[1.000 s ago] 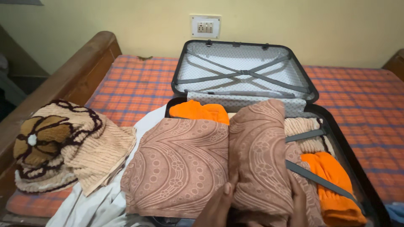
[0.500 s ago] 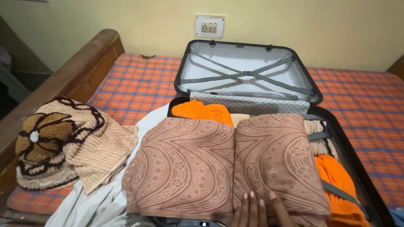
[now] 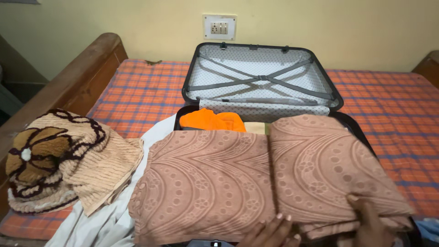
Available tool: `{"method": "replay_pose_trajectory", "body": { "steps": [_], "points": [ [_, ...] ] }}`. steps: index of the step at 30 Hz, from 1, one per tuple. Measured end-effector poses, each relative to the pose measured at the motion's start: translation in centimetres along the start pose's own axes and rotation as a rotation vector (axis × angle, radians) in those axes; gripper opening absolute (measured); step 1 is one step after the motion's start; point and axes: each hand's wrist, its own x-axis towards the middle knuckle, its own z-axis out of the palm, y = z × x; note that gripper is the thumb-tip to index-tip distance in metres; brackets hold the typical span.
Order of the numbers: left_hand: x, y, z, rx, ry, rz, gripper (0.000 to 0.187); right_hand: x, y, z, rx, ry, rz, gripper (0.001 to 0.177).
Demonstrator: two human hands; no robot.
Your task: The person folds a patterned brown fabric and a beige sweater, then places them into an open suitcase on a bed and fastens the internal straps over the clothes.
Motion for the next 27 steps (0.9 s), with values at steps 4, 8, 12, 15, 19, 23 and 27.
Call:
{"method": "replay_pose_trajectory", "body": {
  "steps": [4, 8, 12, 15, 19, 23, 27],
  "points": [
    [-0.8, -0.4, 0.7, 0.139, 0.089, 0.043, 0.023, 4.3, 5.0, -4.8, 0.104, -0.158, 0.145, 0.045],
    [-0.5, -0.7, -1.4, 0.012, -0.015, -0.083, 0.024, 6.1, 6.9, -8.8, 0.075, -0.323, -0.011, 0.054],
    [-0.7, -1.0, -2.3, -0.201, -0.237, -0.142, 0.034, 1.5, -0.6, -6.9, 0.04, -0.02, -0.152, 0.063],
    [-0.2, -1.1, -2.9, -0.27, -0.334, -0.169, 0.038, -4.1, -8.8, -3.3, 0.013, 0.173, -0.337, 0.07],
    [1.6, -2.5, -5.3, -0.377, -0.571, -0.176, 0.046, -8.6, -16.7, -0.1, -0.197, 0.223, -0.77, 0.079],
    [3.6, -3.8, -7.7, -0.428, -0.757, -0.312, 0.055, -10.5, -19.4, 2.4, -0.356, 0.266, -0.808, 0.08],
    [4.9, -6.9, -10.5, -0.33, -0.791, -0.347, 0.063, -11.4, -19.3, 4.9, -0.414, 0.22, -0.907, 0.079]
  ]
}}
